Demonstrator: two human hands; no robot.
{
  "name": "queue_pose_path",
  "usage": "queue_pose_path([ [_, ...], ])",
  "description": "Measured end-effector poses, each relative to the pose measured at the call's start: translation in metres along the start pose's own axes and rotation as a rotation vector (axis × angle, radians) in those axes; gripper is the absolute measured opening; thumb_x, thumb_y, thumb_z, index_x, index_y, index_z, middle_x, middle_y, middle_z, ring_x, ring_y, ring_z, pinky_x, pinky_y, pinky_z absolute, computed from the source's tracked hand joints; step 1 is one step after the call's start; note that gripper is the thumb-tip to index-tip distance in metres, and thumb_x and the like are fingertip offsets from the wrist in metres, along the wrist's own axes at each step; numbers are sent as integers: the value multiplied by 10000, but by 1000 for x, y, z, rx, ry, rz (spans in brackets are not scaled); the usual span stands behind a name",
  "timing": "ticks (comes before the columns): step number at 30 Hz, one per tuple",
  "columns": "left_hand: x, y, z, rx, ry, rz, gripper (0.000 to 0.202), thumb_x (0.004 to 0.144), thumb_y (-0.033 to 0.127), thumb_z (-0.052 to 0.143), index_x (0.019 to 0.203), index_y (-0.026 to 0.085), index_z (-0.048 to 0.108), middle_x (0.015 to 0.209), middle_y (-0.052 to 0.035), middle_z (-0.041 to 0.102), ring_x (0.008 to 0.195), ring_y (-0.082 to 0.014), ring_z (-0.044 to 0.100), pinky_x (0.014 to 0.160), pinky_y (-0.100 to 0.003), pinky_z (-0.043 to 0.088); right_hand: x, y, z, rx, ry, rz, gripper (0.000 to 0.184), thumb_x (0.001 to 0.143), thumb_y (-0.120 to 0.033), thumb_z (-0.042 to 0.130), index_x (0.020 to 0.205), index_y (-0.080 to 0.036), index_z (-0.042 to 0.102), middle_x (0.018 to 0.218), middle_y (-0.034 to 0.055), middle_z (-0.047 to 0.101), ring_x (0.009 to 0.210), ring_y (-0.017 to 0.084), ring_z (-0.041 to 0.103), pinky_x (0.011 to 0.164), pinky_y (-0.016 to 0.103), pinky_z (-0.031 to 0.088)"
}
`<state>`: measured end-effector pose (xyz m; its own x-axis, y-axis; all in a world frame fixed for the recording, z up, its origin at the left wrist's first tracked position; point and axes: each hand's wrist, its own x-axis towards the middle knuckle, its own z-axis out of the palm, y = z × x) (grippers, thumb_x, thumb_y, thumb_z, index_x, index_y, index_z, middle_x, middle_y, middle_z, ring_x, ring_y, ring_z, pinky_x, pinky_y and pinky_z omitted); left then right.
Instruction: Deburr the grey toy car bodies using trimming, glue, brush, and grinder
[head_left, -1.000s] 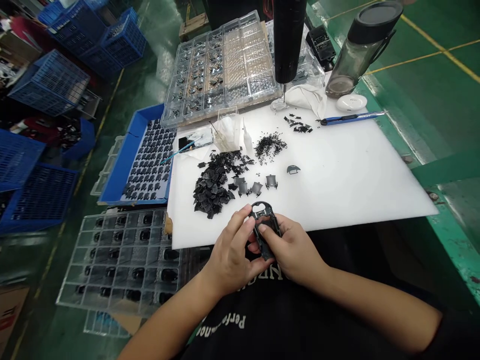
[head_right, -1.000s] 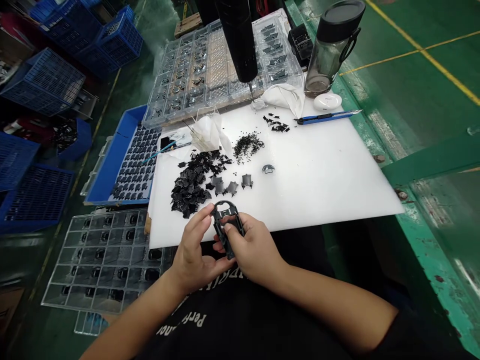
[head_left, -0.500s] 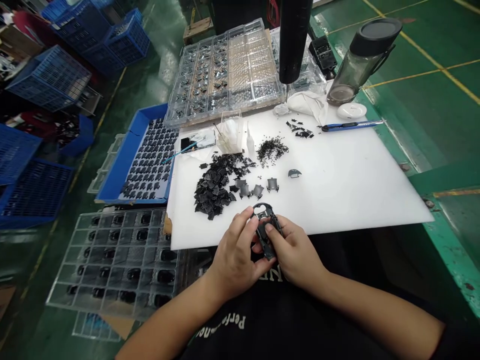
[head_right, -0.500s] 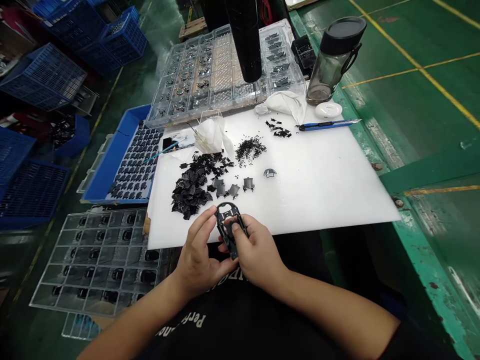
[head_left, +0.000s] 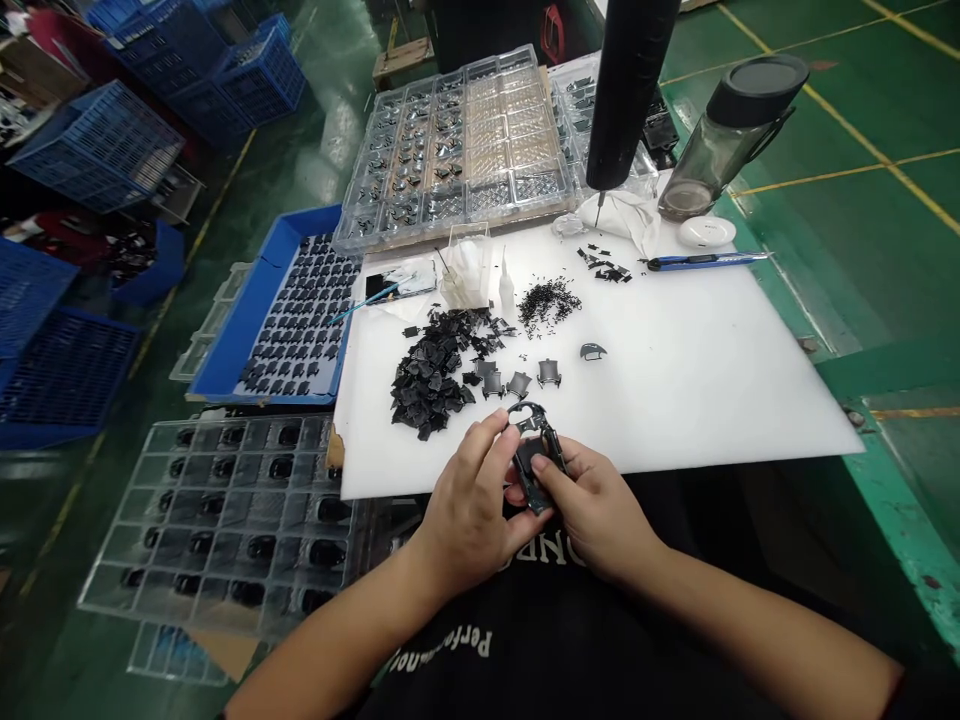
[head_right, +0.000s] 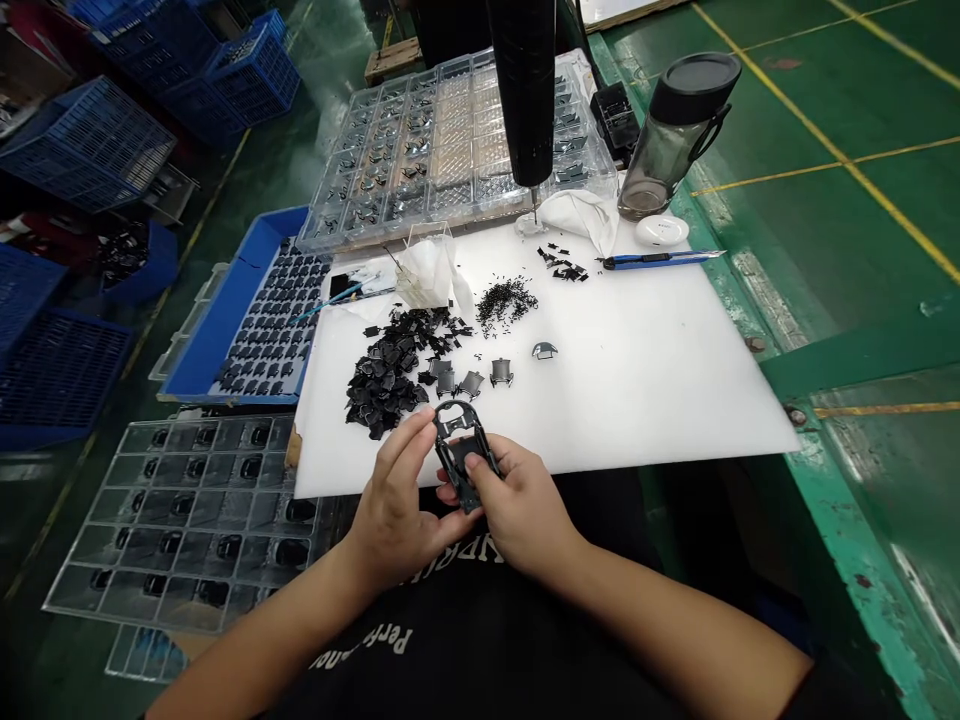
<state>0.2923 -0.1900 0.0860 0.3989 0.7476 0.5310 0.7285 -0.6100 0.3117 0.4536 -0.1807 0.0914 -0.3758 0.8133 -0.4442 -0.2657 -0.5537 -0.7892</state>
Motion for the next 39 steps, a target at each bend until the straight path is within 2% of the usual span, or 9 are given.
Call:
queue_pose_path([
  [7, 0, 0, -1, -28, 9, -11, 880, 795, 338, 719, 1482, 100, 224, 1349, -235, 473, 1314, -316, 469, 1021, -478, 514, -1, 3, 1, 57, -5, -1, 341, 875, -407, 665, 1142, -200, 625, 933, 59, 720, 814, 205, 695, 735, 330, 561],
  [12, -3, 1, 1, -7, 21, -6, 869, 797, 329, 720, 1478, 95, 235, 1348, -233, 469, 1319, -321, 461, 1044, -486, 492, -2, 3, 1, 12, -13, -53, 261, 895, -375, 647, 1070, -181, 634, 818, 27, 688, 766, 184, 671, 735, 319, 553],
  [16, -3, 1, 2, -22, 24, -11, 883, 786, 332, 732, 1471, 67, 242, 1339, -241, 463, 1326, -319, 452, 1061, -487, 479, -3, 4, 1, 3, 0, -47, 310, 905, -384, 626, 1147, -191, 604, 921, 51, 702, 800, 199, 681, 745, 337, 556],
  [20, -2, 2, 0, -24, 36, -13, 913, 779, 360, 744, 1480, 85, 227, 1323, -232, 477, 1315, -313, 462, 1047, -487, 492, -5, 6, 1, 27, -15, -45, 340, 932, -401, 573, 1207, -201, 580, 1033, 76, 701, 866, 212, 686, 773, 344, 548],
  [27, -2, 5, 3, -33, 71, -13, 858, 815, 377, 696, 1479, 84, 236, 1296, -223, 495, 1306, -304, 464, 1028, -434, 512, -6, 5, -1, 46, -11, -48, 315, 911, -377, 611, 1168, -194, 618, 961, 69, 715, 835, 213, 685, 784, 347, 537],
  [32, -10, 9, 17, -173, 27, -37, 904, 792, 392, 718, 1465, 53, 220, 1374, -264, 425, 1354, -309, 415, 1076, -444, 465, -9, 9, -15, 81, -40, 52, 366, 883, -387, 670, 1194, -209, 596, 901, 53, 724, 856, 209, 686, 798, 333, 537],
  [35, -16, 12, 27, -289, -19, -38, 957, 775, 426, 735, 1476, 68, 189, 1394, -267, 428, 1367, -314, 409, 1122, -501, 396, -11, 15, -23, 236, -65, 84, 436, 912, -474, 609, 1255, -210, 564, 833, 54, 724, 806, 212, 696, 746, 323, 547],
  [37, -19, 10, 29, -329, -110, -62, 1007, 752, 481, 746, 1488, 96, 176, 1449, -270, 387, 1406, -344, 354, 1146, -569, 321, -11, 17, -24, 374, -6, 122, 450, 950, -516, 514, 1256, -191, 570, 848, 76, 726, 754, 216, 703, 693, 323, 559],
  [39, -22, 2, 25, -328, -200, -120, 1103, 679, 574, 769, 1494, 113, 185, 1528, -276, 269, 1448, -391, 249, 1152, -612, 269, -8, 13, -23, 453, 82, 136, 438, 979, -503, 451, 1223, -168, 592, 902, 99, 726, 718, 215, 704, 657, 326, 574],
])
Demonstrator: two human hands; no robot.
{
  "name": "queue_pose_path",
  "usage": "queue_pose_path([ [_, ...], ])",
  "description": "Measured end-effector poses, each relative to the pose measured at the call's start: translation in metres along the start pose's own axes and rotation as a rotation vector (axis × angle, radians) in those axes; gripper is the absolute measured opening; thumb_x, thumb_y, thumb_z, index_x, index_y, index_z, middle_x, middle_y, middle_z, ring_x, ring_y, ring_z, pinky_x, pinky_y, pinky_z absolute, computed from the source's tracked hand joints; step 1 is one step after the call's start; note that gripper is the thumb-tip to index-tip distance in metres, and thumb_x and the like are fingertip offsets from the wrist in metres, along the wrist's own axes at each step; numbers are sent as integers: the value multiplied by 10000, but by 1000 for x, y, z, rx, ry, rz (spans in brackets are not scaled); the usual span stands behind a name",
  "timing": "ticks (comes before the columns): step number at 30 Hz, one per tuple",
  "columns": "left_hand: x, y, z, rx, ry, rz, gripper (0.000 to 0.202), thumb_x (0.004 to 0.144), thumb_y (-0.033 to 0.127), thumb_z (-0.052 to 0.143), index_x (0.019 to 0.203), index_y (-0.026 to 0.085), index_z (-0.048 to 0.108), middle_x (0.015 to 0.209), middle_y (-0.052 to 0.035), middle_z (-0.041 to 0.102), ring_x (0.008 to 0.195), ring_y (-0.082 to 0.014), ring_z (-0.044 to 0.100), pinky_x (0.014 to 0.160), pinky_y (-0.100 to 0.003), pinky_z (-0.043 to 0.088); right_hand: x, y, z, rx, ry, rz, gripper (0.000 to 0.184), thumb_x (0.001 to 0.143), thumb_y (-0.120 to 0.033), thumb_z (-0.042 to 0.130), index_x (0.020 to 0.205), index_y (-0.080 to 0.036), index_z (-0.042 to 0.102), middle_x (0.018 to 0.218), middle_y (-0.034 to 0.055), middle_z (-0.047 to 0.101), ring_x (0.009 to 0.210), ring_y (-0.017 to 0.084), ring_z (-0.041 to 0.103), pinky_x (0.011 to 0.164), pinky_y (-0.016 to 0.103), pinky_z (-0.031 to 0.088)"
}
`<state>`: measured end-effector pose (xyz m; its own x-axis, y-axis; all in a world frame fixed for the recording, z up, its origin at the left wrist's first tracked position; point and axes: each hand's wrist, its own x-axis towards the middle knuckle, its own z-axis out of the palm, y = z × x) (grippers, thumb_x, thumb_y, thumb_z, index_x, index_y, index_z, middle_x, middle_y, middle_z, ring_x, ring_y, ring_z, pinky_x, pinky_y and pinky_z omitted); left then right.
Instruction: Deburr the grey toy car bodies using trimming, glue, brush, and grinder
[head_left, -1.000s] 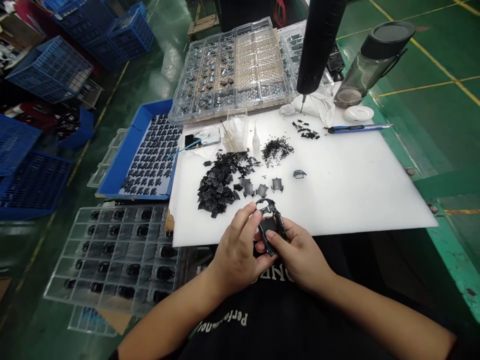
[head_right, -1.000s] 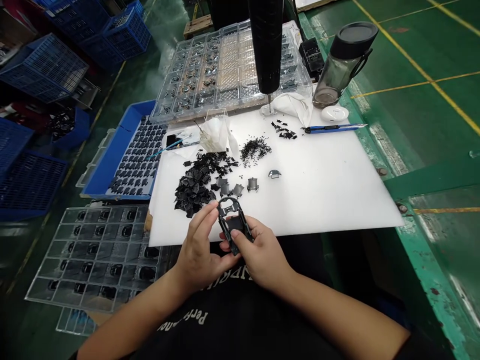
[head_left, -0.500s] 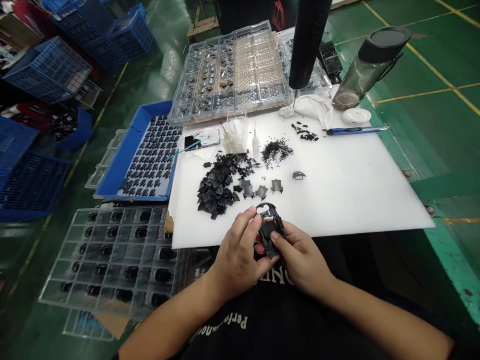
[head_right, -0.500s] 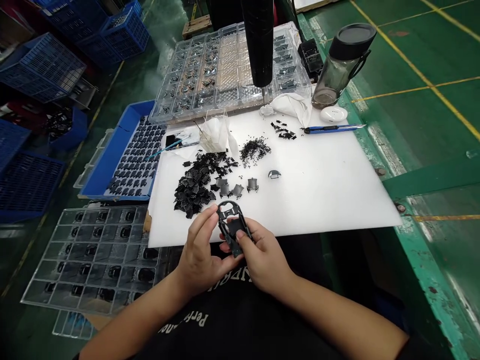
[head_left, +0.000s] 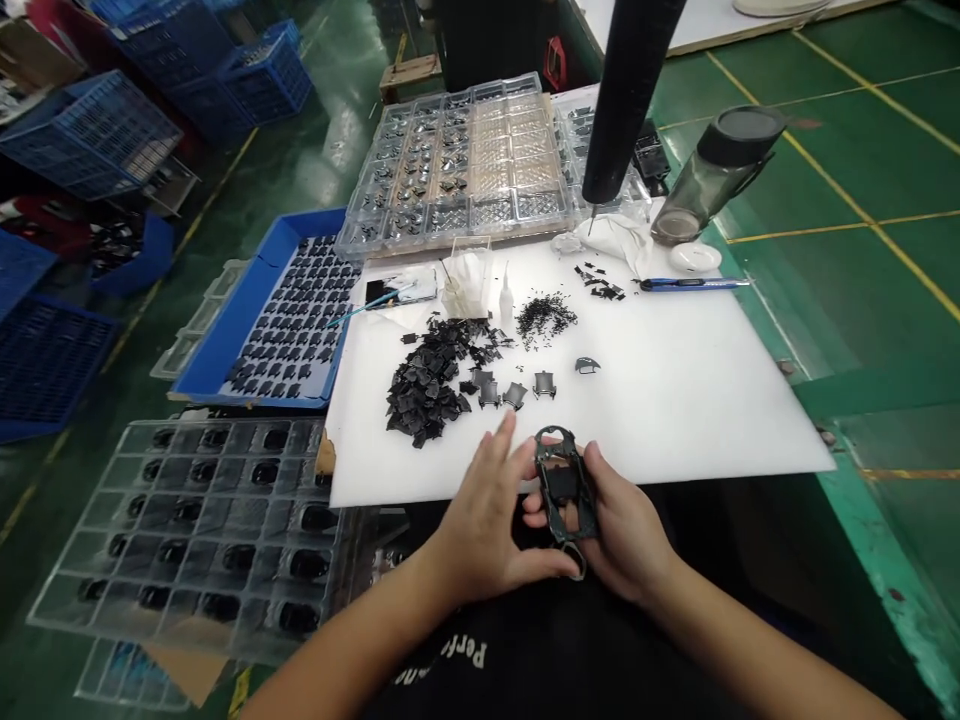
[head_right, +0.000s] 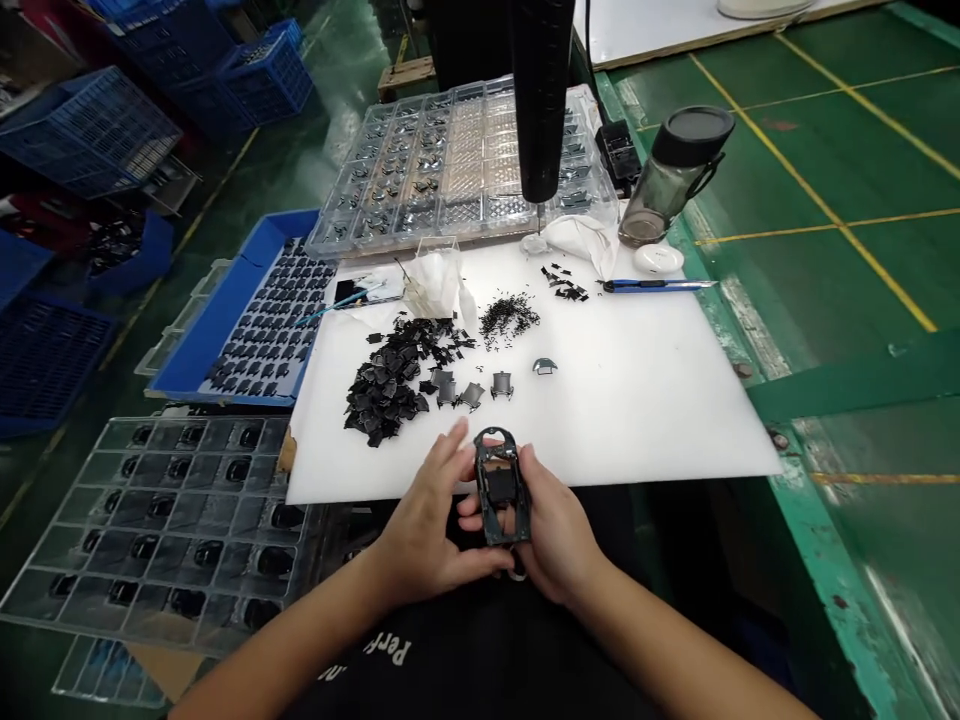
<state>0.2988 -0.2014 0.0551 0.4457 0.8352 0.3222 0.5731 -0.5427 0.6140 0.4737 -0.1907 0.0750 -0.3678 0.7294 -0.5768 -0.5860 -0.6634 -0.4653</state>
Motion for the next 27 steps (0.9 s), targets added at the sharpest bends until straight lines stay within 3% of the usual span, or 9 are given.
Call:
queue_pose_path([
  [2, -3, -10, -15, 33, -11, -87, 1143, 628, 608, 786, 1492, 122, 216, 1562, -265, 193, 1454, -410, 213, 1151, -602, 275, 2, -7, 7, 23, 54, -26, 400, 996, -453, 428, 1182, -149, 611, 943, 112, 723, 714, 211, 704, 662, 330, 591],
  [3, -4, -15, -25, 68, 14, -127, 1086, 649, 570, 792, 1482, 130, 251, 1555, -253, 224, 1441, -399, 254, 1145, -579, 302, 3, -12, 11, 29, 74, -38, 381, 1002, -427, 420, 1158, -142, 619, 940, 113, 723, 713, 208, 703, 665, 328, 597],
  [5, -5, -23, -46, 189, 116, -175, 787, 759, 405, 763, 1407, 158, 390, 1451, -205, 417, 1343, -337, 425, 1094, -504, 396, 4, -23, 19, 35, 109, -44, 358, 1010, -388, 404, 1102, -132, 636, 896, 109, 724, 694, 200, 701, 647, 308, 604],
  [7, -1, -27, -63, 358, 237, -175, 411, 839, 244, 685, 1221, 177, 553, 1210, -135, 597, 1137, -257, 577, 972, -407, 486, 6, -32, 23, 34, 138, -57, 347, 1011, -371, 397, 1068, -134, 644, 861, 104, 723, 674, 196, 698, 622, 294, 606],
  [10, 13, -27, -73, 578, 289, -136, 107, 883, 177, 603, 988, 172, 624, 919, -67, 638, 862, -198, 608, 778, -327, 509, 13, -39, 16, 3, 112, -90, 348, 999, -398, 414, 1103, -151, 636, 906, 115, 722, 699, 216, 700, 636, 324, 615],
  [13, 38, -30, -68, 698, 161, -181, 106, 909, 200, 553, 953, 160, 641, 849, -59, 629, 787, -204, 587, 714, -338, 492, 25, -36, 2, -34, 27, -108, 361, 980, -433, 453, 1174, -173, 612, 997, 128, 711, 768, 237, 697, 695, 364, 615],
  [18, 75, -52, -55, 838, -147, -332, 163, 905, 282, 557, 916, 163, 667, 893, -80, 607, 877, -260, 576, 752, -391, 473, 39, -26, -14, -37, -32, -138, 392, 976, -457, 465, 1248, -194, 568, 1060, 126, 685, 850, 248, 685, 766, 408, 602],
  [23, 84, -66, -51, 900, -313, -381, 271, 910, 384, 523, 839, 160, 658, 892, -95, 588, 901, -289, 577, 778, -413, 456, 39, -25, -14, 21, -45, -155, 415, 978, -470, 457, 1263, -184, 553, 1019, 109, 675, 854, 256, 695, 759, 410, 606],
  [27, 84, -54, -61, 876, -380, -391, 224, 903, 323, 517, 870, 153, 659, 902, -93, 585, 904, -284, 584, 763, -407, 464, 35, -29, -6, 45, -49, -134, 395, 986, -455, 447, 1228, -166, 564, 954, 96, 678, 780, 231, 701, 712, 372, 617],
])
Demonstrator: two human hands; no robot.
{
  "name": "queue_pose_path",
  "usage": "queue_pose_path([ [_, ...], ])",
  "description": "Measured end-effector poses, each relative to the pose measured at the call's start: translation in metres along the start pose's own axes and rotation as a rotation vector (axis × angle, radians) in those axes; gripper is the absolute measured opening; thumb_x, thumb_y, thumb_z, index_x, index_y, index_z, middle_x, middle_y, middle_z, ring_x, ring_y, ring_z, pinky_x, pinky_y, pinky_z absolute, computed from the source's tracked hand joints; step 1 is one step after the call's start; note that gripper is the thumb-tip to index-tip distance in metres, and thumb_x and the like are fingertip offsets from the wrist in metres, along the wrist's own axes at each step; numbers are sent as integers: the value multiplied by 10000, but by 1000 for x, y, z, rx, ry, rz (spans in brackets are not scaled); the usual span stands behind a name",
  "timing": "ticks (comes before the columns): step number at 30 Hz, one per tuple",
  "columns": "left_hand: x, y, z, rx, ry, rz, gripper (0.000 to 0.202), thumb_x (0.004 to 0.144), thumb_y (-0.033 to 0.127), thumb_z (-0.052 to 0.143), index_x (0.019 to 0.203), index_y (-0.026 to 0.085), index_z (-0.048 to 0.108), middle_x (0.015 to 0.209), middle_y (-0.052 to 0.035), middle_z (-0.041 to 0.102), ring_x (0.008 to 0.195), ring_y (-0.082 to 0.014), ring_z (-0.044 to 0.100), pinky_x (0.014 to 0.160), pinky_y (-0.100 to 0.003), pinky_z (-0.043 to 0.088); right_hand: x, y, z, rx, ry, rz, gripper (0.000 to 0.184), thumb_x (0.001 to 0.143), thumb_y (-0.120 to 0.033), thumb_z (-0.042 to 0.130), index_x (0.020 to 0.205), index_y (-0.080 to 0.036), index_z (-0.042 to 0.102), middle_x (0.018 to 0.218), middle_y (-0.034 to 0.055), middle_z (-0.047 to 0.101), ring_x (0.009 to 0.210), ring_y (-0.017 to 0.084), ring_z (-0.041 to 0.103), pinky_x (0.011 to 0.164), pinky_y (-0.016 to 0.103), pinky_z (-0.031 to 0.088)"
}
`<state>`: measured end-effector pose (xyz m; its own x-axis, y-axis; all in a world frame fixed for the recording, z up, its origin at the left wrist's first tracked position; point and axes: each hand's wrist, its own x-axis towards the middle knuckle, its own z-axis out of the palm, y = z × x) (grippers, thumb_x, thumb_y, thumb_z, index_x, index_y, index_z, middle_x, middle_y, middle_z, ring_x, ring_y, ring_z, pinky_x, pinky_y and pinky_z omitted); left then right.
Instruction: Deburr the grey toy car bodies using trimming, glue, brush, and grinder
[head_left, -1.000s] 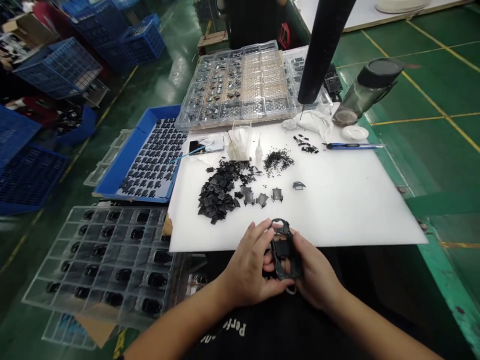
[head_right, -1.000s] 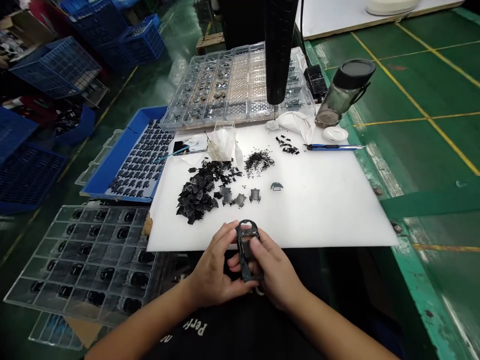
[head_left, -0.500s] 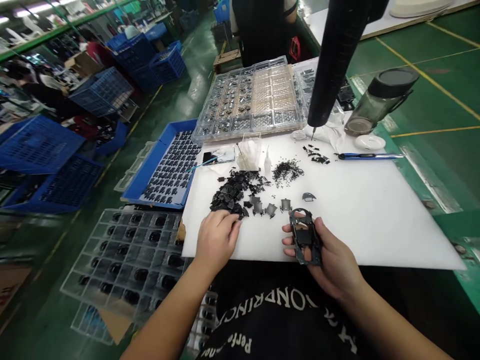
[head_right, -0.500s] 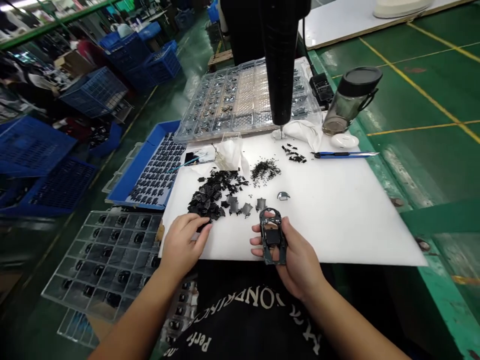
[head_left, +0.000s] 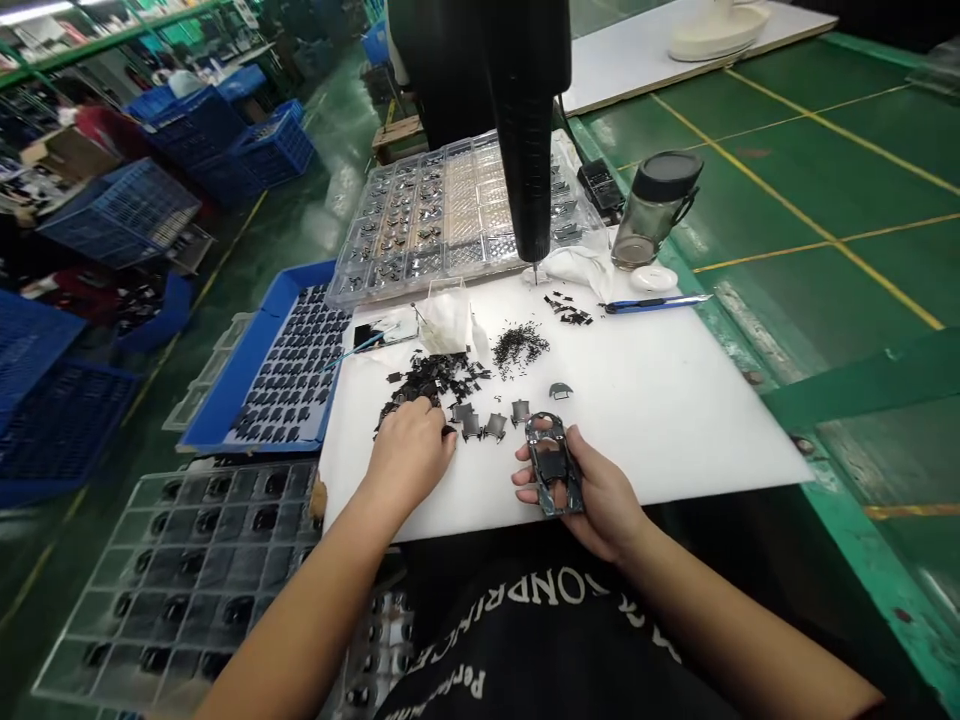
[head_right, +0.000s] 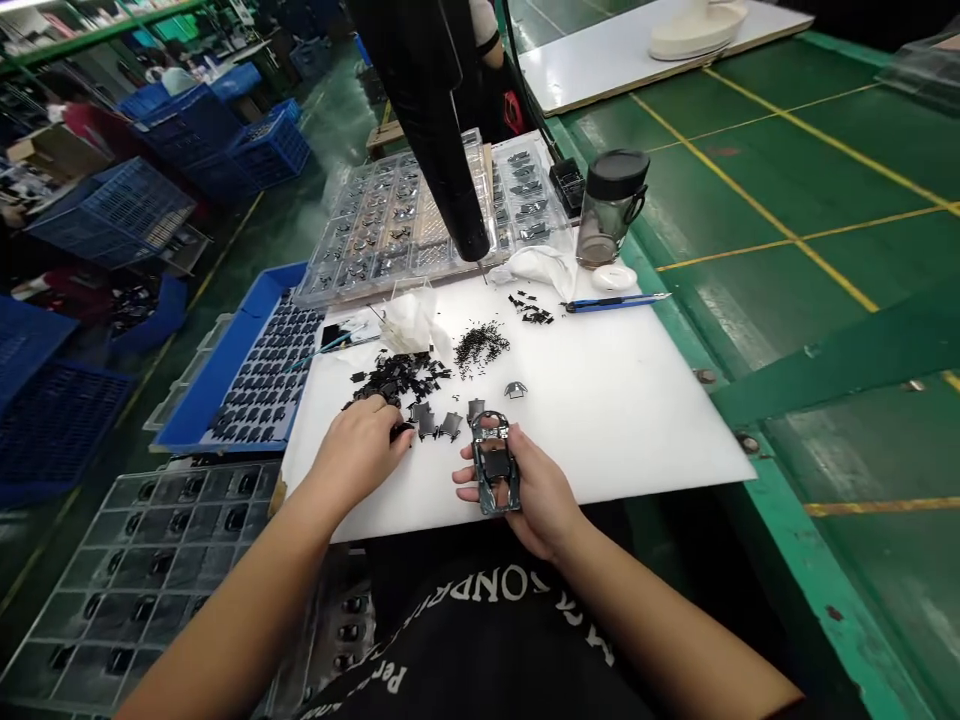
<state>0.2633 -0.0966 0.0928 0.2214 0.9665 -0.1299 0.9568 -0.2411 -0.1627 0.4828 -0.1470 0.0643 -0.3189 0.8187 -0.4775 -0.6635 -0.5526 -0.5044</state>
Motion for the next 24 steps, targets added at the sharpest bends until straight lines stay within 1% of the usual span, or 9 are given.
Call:
queue_pose_path([
  [3, -6, 2, -13, -24, -43, -9, 186, 893, 281, 546, 896, 155, 681, 904, -88, 585, 916, -279, 588, 760, -396, 466, -2, -3, 7, -8, 18, 15, 366, 995, -428, 434, 1191, -155, 577, 913, 90, 685, 733, 214, 701, 680, 350, 623],
  [6, -6, 2, -17, -37, -44, 11, 177, 893, 270, 559, 880, 155, 692, 899, -87, 592, 907, -269, 588, 752, -385, 461, -3, -6, 11, -22, 32, 18, 354, 999, -413, 425, 1172, -151, 589, 892, 89, 693, 715, 209, 703, 666, 341, 627],
  [8, -4, 0, -14, -41, -10, 44, 190, 900, 272, 552, 851, 151, 690, 883, -89, 595, 881, -258, 587, 732, -377, 454, -3, -7, 12, -38, 36, 9, 351, 997, -413, 431, 1168, -154, 595, 897, 92, 699, 717, 209, 704, 667, 341, 628],
  [12, -1, -8, -4, -98, 107, 105, 216, 909, 291, 544, 799, 154, 671, 829, -78, 592, 819, -234, 576, 697, -365, 437, -2, -5, 7, -69, 50, -3, 341, 977, -425, 477, 1168, -170, 600, 931, 103, 706, 750, 222, 708, 697, 353, 627],
  [14, -3, -9, -2, -142, 165, 156, 208, 908, 293, 546, 794, 160, 658, 822, -70, 592, 808, -225, 567, 695, -359, 429, -1, -4, 5, -82, 60, -4, 350, 971, -430, 488, 1183, -173, 595, 948, 108, 706, 761, 230, 708, 711, 364, 625],
  [17, -15, -1, -2, -198, 227, 260, 178, 904, 293, 554, 808, 172, 642, 855, -71, 604, 805, -213, 556, 689, -346, 416, -1, -2, 3, -94, 80, -4, 361, 978, -421, 471, 1211, -169, 585, 951, 111, 703, 756, 230, 706, 705, 370, 627],
  [20, -32, 12, 2, -195, 198, 322, 180, 914, 287, 544, 796, 172, 620, 840, -63, 602, 798, -213, 557, 668, -340, 405, -1, -3, 5, -99, 87, 1, 357, 991, -400, 448, 1225, -162, 576, 946, 110, 702, 752, 223, 706, 695, 360, 628],
  [22, -41, 19, 7, -201, 142, 306, 201, 923, 318, 539, 804, 170, 606, 824, -56, 593, 789, -214, 559, 669, -342, 410, -2, -4, 7, -106, 87, 2, 358, 992, -398, 450, 1226, -158, 575, 956, 113, 703, 760, 221, 708, 700, 356, 629],
  [24, -46, 22, 13, -259, 120, 263, 219, 916, 382, 557, 905, 169, 608, 870, -59, 600, 819, -218, 566, 705, -348, 432, -2, -4, 8, -115, 91, 3, 365, 986, -408, 463, 1221, -155, 581, 972, 119, 704, 771, 227, 709, 706, 363, 630],
])
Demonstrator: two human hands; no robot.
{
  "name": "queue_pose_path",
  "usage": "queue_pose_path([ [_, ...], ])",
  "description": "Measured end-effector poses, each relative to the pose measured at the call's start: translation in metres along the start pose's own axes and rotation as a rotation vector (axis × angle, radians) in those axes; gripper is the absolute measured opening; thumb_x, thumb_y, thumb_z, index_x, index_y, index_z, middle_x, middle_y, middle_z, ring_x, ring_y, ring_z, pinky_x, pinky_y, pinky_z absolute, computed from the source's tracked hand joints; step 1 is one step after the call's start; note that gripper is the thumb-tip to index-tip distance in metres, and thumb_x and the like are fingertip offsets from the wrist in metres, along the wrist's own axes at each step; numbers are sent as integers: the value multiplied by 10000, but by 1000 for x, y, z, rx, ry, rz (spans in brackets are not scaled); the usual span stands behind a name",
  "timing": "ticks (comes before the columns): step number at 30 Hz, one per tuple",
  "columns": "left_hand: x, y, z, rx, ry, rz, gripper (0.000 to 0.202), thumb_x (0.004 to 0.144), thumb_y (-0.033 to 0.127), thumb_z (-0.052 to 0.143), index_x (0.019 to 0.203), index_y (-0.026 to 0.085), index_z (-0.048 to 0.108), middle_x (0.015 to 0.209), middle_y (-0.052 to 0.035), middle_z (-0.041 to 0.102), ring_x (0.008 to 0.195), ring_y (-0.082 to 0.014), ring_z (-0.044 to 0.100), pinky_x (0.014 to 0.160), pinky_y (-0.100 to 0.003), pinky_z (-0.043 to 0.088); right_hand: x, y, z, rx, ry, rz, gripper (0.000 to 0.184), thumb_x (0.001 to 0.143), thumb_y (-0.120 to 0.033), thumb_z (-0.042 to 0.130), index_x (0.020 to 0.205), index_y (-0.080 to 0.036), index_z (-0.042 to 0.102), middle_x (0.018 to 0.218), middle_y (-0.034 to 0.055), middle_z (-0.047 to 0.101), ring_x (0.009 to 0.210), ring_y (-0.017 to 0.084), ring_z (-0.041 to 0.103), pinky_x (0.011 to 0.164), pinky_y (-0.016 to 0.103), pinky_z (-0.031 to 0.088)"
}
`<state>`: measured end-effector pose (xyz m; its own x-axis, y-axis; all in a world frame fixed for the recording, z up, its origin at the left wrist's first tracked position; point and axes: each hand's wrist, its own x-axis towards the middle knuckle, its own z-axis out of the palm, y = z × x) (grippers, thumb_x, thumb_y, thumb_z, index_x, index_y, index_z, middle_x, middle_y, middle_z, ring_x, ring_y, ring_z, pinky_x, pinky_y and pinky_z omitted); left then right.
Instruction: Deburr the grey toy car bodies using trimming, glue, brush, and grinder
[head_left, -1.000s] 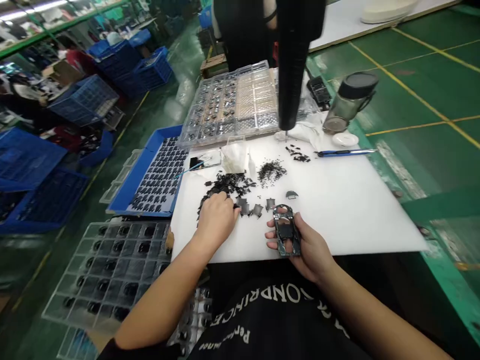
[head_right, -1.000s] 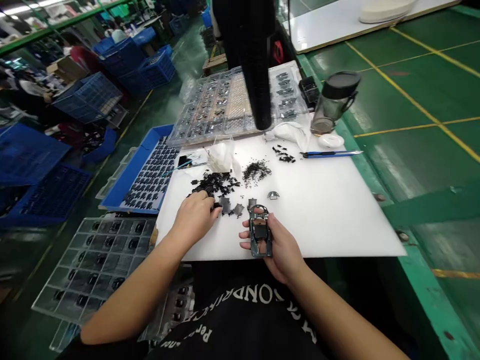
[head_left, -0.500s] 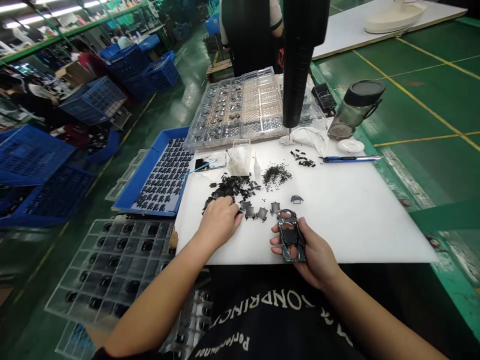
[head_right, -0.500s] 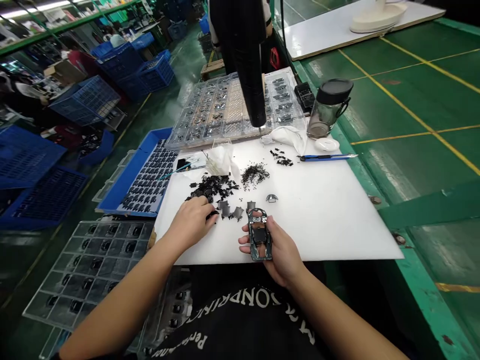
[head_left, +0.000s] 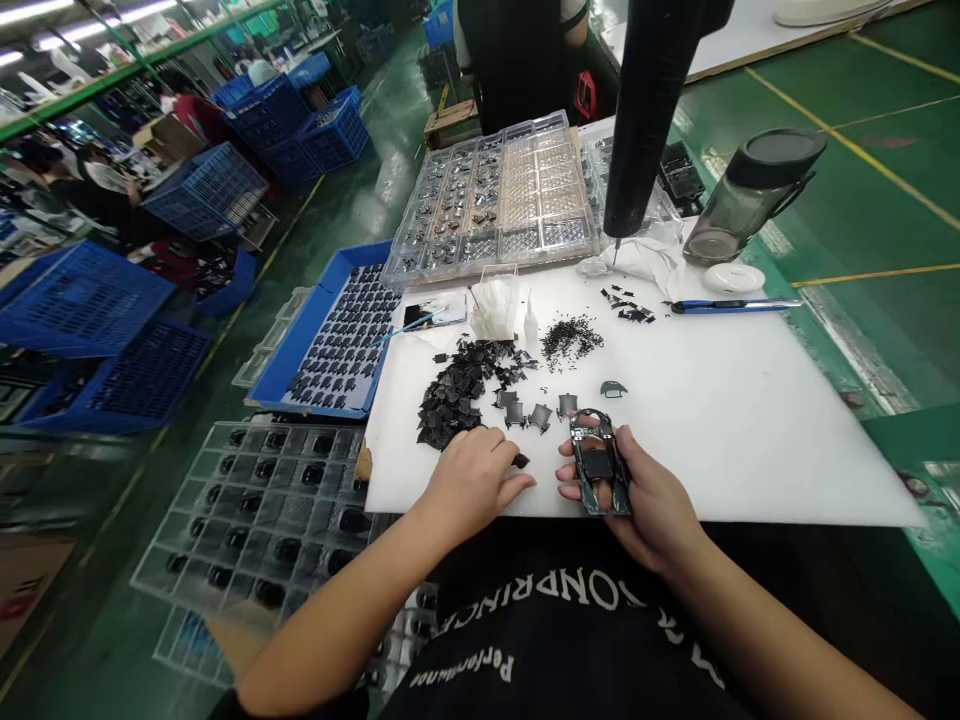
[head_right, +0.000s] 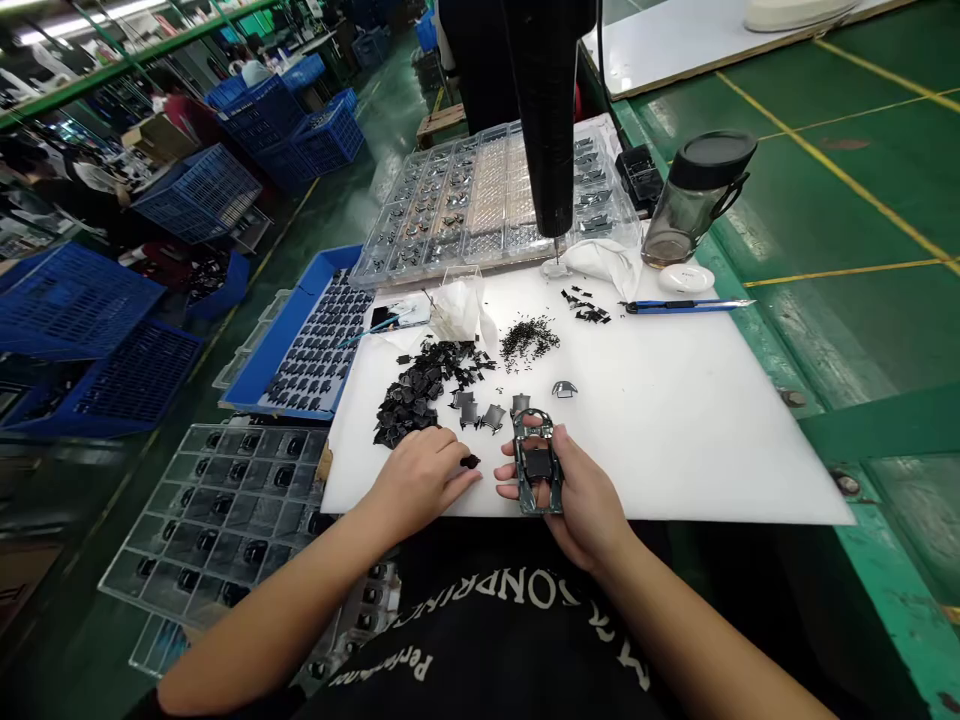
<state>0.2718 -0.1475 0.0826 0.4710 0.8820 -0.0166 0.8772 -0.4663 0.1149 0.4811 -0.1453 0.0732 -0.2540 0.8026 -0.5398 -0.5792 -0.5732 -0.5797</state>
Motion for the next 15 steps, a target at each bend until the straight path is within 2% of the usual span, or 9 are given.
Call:
queue_pose_path([
  [3, -3, 0, 7, -87, 43, -38, 269, 912, 390, 571, 1078, 180, 592, 947, -67, 613, 881, -222, 577, 762, -354, 457, -1, 1, -1, -17, 10, -3, 387, 976, -432, 477, 1217, -152, 591, 985, 128, 704, 770, 236, 710, 707, 375, 630],
  [6, -6, -2, 13, -86, 24, -9, 176, 947, 265, 500, 1070, 207, 613, 895, -50, 613, 837, -207, 580, 745, -347, 462, -3, 2, -3, -17, -1, -6, 404, 971, -454, 479, 1232, -167, 592, 991, 122, 703, 756, 229, 708, 717, 380, 625],
  [9, -10, -2, 16, -137, 11, 18, 273, 939, 151, 445, 1153, 229, 596, 947, -53, 616, 846, -193, 585, 762, -337, 476, -6, 3, -2, 5, -35, -9, 396, 975, -454, 472, 1234, -180, 592, 989, 111, 697, 764, 229, 705, 718, 389, 621],
  [11, -11, 1, 15, -203, 41, -33, 295, 932, 165, 465, 1205, 212, 565, 1000, -69, 614, 889, -195, 596, 787, -330, 492, -8, 3, -1, 18, -51, -16, 390, 980, -450, 463, 1229, -181, 594, 978, 103, 692, 763, 224, 700, 710, 383, 619],
  [15, -8, 13, 14, -190, 160, -224, 149, 909, 290, 554, 977, 164, 599, 876, -61, 613, 789, -201, 598, 697, -325, 500, -10, 7, 0, 37, -68, -24, 398, 979, -461, 461, 1239, -189, 589, 972, 93, 685, 761, 220, 697, 716, 381, 612],
])
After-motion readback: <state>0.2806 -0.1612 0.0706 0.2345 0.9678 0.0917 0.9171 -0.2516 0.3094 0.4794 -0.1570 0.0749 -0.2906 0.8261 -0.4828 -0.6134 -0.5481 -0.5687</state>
